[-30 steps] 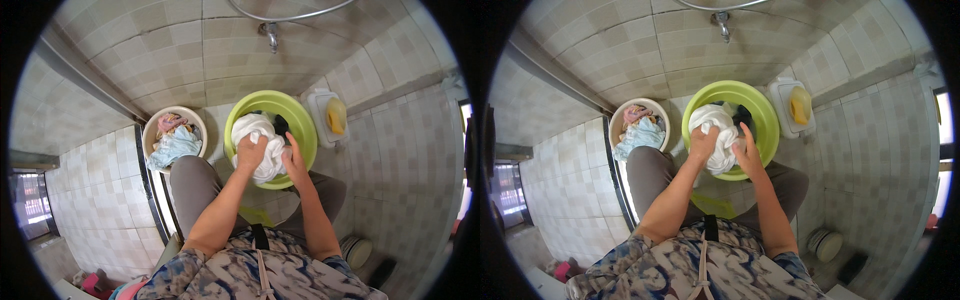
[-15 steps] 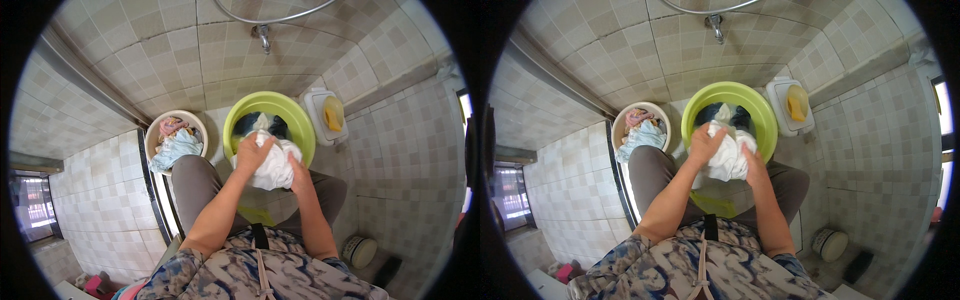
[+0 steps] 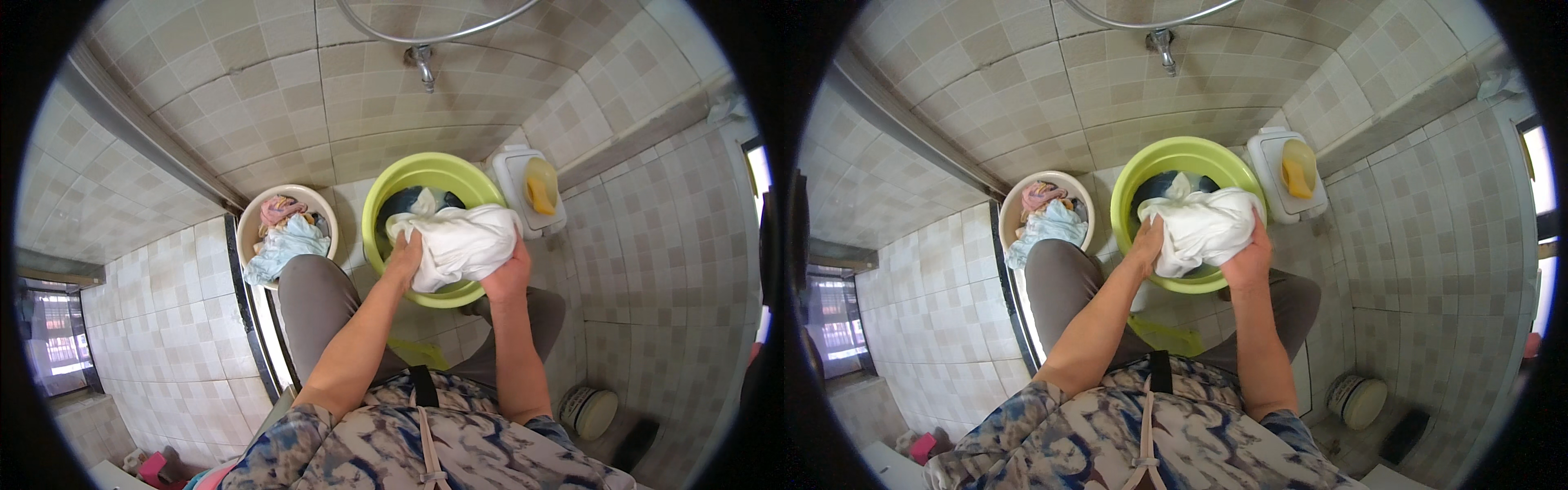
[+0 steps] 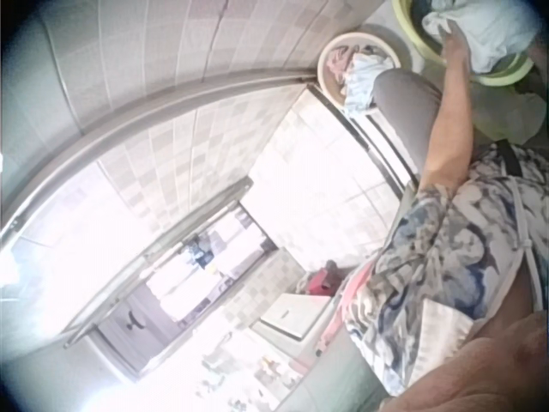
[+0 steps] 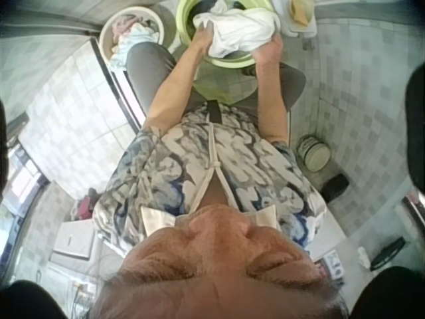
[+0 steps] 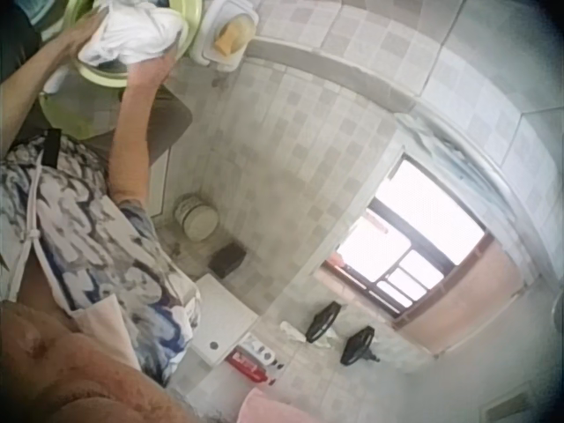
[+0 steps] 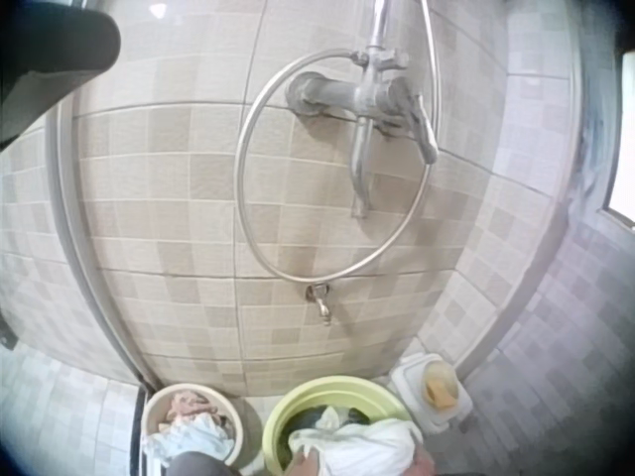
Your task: The person washes clothes by hand in a green basin filled with water. They scrub a white cloth with a bar of soap, rinse it, and wring it out repeatedly.
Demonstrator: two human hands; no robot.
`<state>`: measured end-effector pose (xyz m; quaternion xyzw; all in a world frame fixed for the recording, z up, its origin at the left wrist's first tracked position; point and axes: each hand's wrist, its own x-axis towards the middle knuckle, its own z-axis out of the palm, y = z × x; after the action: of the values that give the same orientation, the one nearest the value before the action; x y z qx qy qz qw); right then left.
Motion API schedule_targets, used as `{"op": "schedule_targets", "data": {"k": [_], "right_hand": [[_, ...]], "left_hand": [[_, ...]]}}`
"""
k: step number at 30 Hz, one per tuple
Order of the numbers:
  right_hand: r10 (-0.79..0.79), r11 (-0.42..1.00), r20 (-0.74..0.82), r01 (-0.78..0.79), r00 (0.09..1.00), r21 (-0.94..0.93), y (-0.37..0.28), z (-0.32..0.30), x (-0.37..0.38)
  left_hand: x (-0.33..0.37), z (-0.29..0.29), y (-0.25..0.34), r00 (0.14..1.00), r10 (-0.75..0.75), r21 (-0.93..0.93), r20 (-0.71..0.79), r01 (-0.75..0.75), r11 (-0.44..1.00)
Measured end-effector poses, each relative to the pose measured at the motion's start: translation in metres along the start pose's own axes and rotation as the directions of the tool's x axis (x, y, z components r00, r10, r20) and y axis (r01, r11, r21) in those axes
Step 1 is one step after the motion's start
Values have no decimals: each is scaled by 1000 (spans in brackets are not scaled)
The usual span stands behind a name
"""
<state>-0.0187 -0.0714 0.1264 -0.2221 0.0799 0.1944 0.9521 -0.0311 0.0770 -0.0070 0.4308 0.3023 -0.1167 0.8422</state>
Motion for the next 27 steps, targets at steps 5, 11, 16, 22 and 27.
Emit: {"op": "schedule_targets", "data": {"k": [5, 11, 16, 22, 27], "right_hand": [[164, 971, -99, -179, 981, -161, 45, 17, -18], [164, 671, -115, -197, 980, -715, 15, 11, -22], [-94, 519, -130, -63, 987, -853, -10, -14, -21], [-278, 718, -94, 142, 956, -682, -12, -22, -10], [-297, 718, 3, 225, 955, -658, -18, -29, 4]], "left_hand": [[-18, 15, 27, 797, -26, -462, 604, 376, 803], [-24, 10, 44, 936, -98, -571, 339, 287, 769], [-35, 19, 53, 998, 57, -364, 3, -52, 930], [-42, 22, 51, 998, 55, -160, -20, -57, 985], [-31, 16, 40, 996, 87, -159, 12, -84, 984]]}}
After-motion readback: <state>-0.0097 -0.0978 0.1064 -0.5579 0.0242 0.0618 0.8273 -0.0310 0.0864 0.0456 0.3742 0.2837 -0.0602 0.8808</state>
